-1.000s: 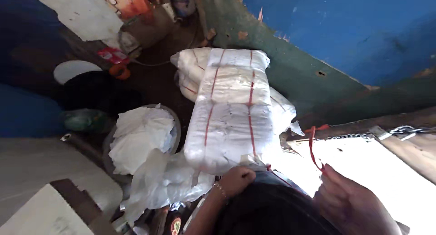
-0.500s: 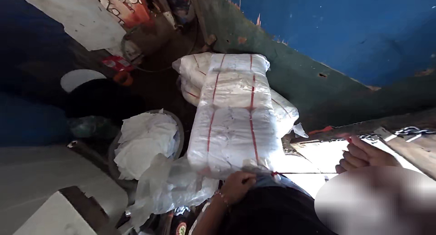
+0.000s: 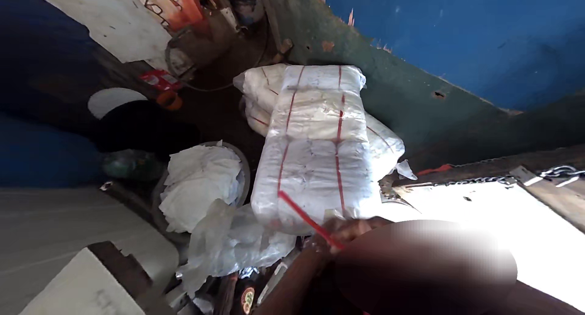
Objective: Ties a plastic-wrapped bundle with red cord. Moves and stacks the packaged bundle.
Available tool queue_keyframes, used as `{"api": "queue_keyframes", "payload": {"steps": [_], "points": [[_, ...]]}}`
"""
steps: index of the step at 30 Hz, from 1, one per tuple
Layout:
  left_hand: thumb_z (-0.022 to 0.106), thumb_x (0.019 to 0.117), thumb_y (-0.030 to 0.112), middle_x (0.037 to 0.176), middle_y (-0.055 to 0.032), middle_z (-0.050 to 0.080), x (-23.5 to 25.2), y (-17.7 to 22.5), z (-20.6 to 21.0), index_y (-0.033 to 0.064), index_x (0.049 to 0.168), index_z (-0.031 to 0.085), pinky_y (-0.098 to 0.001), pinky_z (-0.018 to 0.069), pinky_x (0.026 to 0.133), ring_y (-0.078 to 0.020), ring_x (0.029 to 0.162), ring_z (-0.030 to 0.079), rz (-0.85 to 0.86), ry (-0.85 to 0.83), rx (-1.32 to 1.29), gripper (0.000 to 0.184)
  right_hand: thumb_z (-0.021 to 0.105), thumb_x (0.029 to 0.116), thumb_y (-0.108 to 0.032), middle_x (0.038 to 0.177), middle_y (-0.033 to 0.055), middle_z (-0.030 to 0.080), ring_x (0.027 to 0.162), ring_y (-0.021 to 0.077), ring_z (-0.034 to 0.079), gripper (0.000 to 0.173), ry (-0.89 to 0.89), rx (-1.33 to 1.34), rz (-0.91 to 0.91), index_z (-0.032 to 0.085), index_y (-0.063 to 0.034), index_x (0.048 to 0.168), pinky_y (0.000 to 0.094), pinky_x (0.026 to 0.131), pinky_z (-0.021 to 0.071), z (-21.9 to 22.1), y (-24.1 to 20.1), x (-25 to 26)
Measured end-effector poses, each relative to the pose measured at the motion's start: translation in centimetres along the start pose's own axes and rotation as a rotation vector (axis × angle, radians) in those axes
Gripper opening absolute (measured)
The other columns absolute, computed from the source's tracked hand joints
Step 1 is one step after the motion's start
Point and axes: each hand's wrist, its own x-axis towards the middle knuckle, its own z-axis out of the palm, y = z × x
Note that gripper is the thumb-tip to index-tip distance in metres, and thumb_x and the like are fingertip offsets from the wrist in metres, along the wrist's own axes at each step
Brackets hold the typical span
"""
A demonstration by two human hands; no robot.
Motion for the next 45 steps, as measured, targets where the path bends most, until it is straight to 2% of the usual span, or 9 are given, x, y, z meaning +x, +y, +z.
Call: {"api": "queue_keyframes", "payload": {"steps": [3, 6, 10, 15, 24, 33, 37, 42, 45], "points": [[0.056, 0.103, 0.013, 0.113, -0.0249, 0.071, -0.8, -2.3, -0.7, -0.0085, 0.113, 0.071, -0.0484, 0.046, 0.104, -0.0336, 0.111, 0.066, 0.038, -0.06, -0.018, 0.029, 0.036, 0.1111, -0.03, 0.12, 0.0169, 0.066, 0.107, 0.0205, 0.064, 0.047, 0.266, -0.163, 0.45, 0.061, 0.0079, 0.125, 0.0396, 0.094, 0.0518, -5.1, 4.9, -1.3], [0.055, 0.1039, 0.01, 0.116, -0.0223, 0.072, -1.4, -6.3, 1.3, -0.0062, 0.12, 0.071, -0.0449, 0.0476, 0.106, -0.0296, 0.113, 0.068, 0.093, 0.022, -0.132, 0.028, 0.053, 0.1065, -0.026, 0.09, 0.0063, 0.061, 0.076, 0.0112, 0.056, 0.031, 0.221, -0.239, 0.74, 0.065, 0.0021, 0.109, 0.0321, 0.071, 0.0482, -6.4, 10.2, -2.4], [0.057, 0.099, 0.002, 0.107, -0.025, 0.074, -1.0, -6.8, 3.4, -0.0083, 0.108, 0.075, -0.0518, 0.0521, 0.1, -0.0362, 0.105, 0.072, 0.285, 0.143, -0.075, 0.023, 0.061, 0.1022, -0.019, 0.106, 0.0127, 0.069, 0.093, 0.0135, 0.063, 0.029, 0.086, -0.217, 0.629, 0.068, 0.0032, 0.12, 0.0359, 0.089, 0.0506, -5.7, 10.4, -1.4], [0.047, 0.1033, -0.001, 0.119, -0.0328, 0.067, 0.3, 1.1, 0.0, -0.0138, 0.117, 0.067, -0.0577, 0.0444, 0.106, -0.0475, 0.118, 0.063, 0.282, -0.221, 0.244, 0.027, 0.05, 0.1051, -0.013, 0.073, -0.0099, 0.059, 0.056, -0.0026, 0.05, 0.013, 0.203, 0.254, 0.668, 0.061, -0.0126, 0.099, 0.0141, 0.053, 0.0428, -4.6, 10.4, -1.5], [0.048, 0.1054, 0.004, 0.114, -0.0294, 0.067, 1.3, 7.7, -0.2, -0.0127, 0.117, 0.066, -0.0534, 0.0466, 0.101, -0.0398, 0.109, 0.065, 0.297, -0.357, 0.042, 0.027, 0.041, 0.1067, -0.014, 0.056, -0.0061, 0.05, 0.042, -0.0003, 0.038, 0.032, 0.463, 0.369, 0.83, 0.057, -0.0123, 0.078, 0.0148, 0.04, 0.0311, -3.4, 5.3, -3.2], [0.046, 0.1038, 0.006, 0.09, -0.0182, 0.069, -4.9, 3.7, -2.3, -0.0103, 0.104, 0.067, -0.0385, 0.0536, 0.078, -0.0213, 0.08, 0.065, 0.354, -0.121, -0.149, 0.027, 0.046, 0.1091, -0.022, 0.092, -0.003, 0.072, 0.06, 0.001, 0.059, 0.025, 0.152, 0.006, 0.585, 0.065, -0.0099, 0.12, 0.0174, 0.052, 0.0471, -1.8, 2.7, -3.6], [0.046, 0.1028, 0.007, 0.085, -0.007, 0.066, -5.9, 2.5, -2.0, -0.0078, 0.102, 0.068, -0.0248, 0.0488, 0.072, -0.005, 0.073, 0.056, 0.284, -0.093, -0.287, 0.026, 0.059, 0.1005, -0.012, 0.127, 0.0264, 0.064, 0.107, 0.037, 0.067, 0.031, 0.102, -0.728, 0.133, 0.068, 0.0035, 0.125, 0.0501, 0.094, 0.0545, -3.7, 6.4, -2.8], [0.046, 0.1069, 0.012, 0.102, -0.0207, 0.068, -4.2, 2.4, -0.8, -0.0086, 0.116, 0.067, -0.0414, 0.0518, 0.087, -0.0244, 0.091, 0.064, 0.132, -0.07, -0.142, 0.031, 0.054, 0.1042, -0.016, 0.127, 0.0277, 0.065, 0.12, 0.039, 0.063, 0.033, -0.119, -0.655, 0.045, 0.07, 0.0116, 0.112, 0.0514, 0.106, 0.047, -6.6, 9.7, -2.2], [0.042, 0.1106, 0.017, 0.128, -0.0255, 0.065, -3.0, 2.3, -1.1, -0.0046, 0.132, 0.062, -0.0531, 0.0428, 0.109, -0.0372, 0.123, 0.061, -0.135, -0.139, 0.045, 0.036, 0.047, 0.1066, -0.023, 0.101, 0.0137, 0.066, 0.09, 0.0158, 0.061, 0.037, -0.036, -0.466, 0.348, 0.068, 0.0078, 0.109, 0.0342, 0.085, 0.0499, -7.5, 8.6, -3.9]]}}
